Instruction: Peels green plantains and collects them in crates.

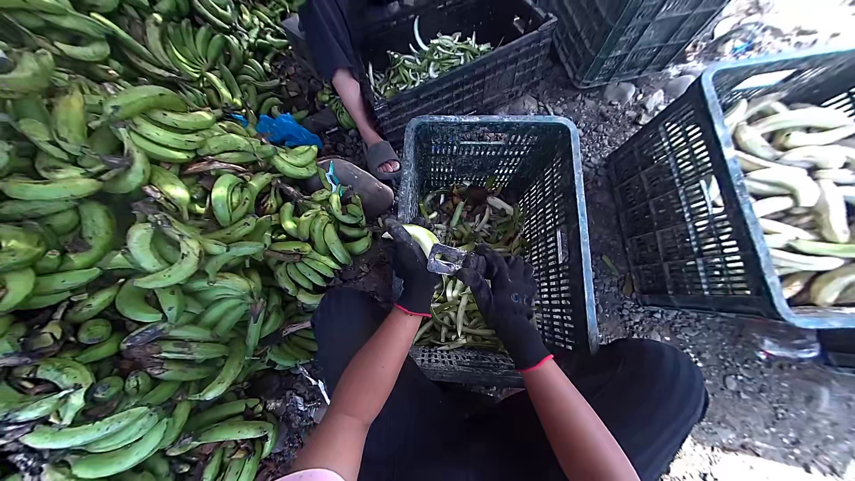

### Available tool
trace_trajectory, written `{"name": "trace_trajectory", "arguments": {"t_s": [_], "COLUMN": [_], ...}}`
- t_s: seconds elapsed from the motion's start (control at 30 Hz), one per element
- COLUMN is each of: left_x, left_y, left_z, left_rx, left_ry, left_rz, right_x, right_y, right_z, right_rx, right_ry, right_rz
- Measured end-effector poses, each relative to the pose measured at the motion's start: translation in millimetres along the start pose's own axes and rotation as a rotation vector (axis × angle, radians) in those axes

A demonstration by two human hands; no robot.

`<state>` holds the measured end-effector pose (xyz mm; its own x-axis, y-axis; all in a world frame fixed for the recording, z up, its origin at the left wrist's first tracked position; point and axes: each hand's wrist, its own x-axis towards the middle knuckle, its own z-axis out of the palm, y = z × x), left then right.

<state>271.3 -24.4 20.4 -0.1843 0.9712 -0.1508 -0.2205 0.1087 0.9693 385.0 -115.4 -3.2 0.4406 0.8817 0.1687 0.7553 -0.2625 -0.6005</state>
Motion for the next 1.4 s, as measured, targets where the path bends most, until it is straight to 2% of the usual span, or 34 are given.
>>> {"name": "trace_trajectory", "arguments": {"t_s": [0.07,0.13,0.2,0.3,0.4,0.53,0.6,0.67,0.73,0.83,0.9,1.0,1.07,1.17,1.27,1.33,1.4], "left_x": [1,1,1,1,6,7,9,14,13,0,-2,0,-2,5,12,12,4], "left_y": [-1,0,0,-4,0,1,5,5,9,9,5,7,10,10,4,4,10], "left_z": [-2,-3,-4,-6,-3,-3,-3,-2,-4,-4,1,6,-7,-14,-22,-19,-13], "left_rx": [0.004,0.019,0.051,0.221,0.309,0.383,0.430,0.450,0.497,0.648,0.572,0.261,0.108,-0.179,-0.383,-0.430,-0.284], "left_ry": [0.043,0.015,-0.077,-0.344,-0.535,-0.540,-0.619,-0.750,-0.871,-0.998,-0.951,-0.667,-0.565,-0.530,-0.527,-0.531,-0.504], "left_rz": [-0.016,-0.037,0.002,0.072,0.087,0.005,0.078,0.241,0.334,0.289,0.181,-0.098,-0.307,-0.511,-0.564,-0.596,-0.523], "right_x": [-1,-1,0,7,11,9,11,15,18,17,17,13,8,1,2,2,2], "right_y": [-3,-4,-4,1,11,13,12,12,16,23,26,23,20,20,23,20,11], "right_z": [2,2,-2,-13,-19,-16,-20,-27,-31,-34,-33,-23,-16,1,13,11,1], "right_rx": [-0.016,-0.021,0.000,0.067,0.007,-0.104,-0.056,0.044,0.140,0.263,0.288,0.235,0.110,0.015,0.004,-0.014,-0.021], "right_ry": [0.003,-0.017,-0.078,-0.175,-0.130,0.009,-0.058,-0.181,-0.226,-0.236,-0.234,-0.152,-0.112,0.068,0.236,0.236,0.077], "right_rz": [-0.007,0.033,0.102,0.184,0.175,0.116,0.155,0.193,0.194,0.198,0.224,0.199,0.098,-0.165,-0.325,-0.273,-0.099]}}
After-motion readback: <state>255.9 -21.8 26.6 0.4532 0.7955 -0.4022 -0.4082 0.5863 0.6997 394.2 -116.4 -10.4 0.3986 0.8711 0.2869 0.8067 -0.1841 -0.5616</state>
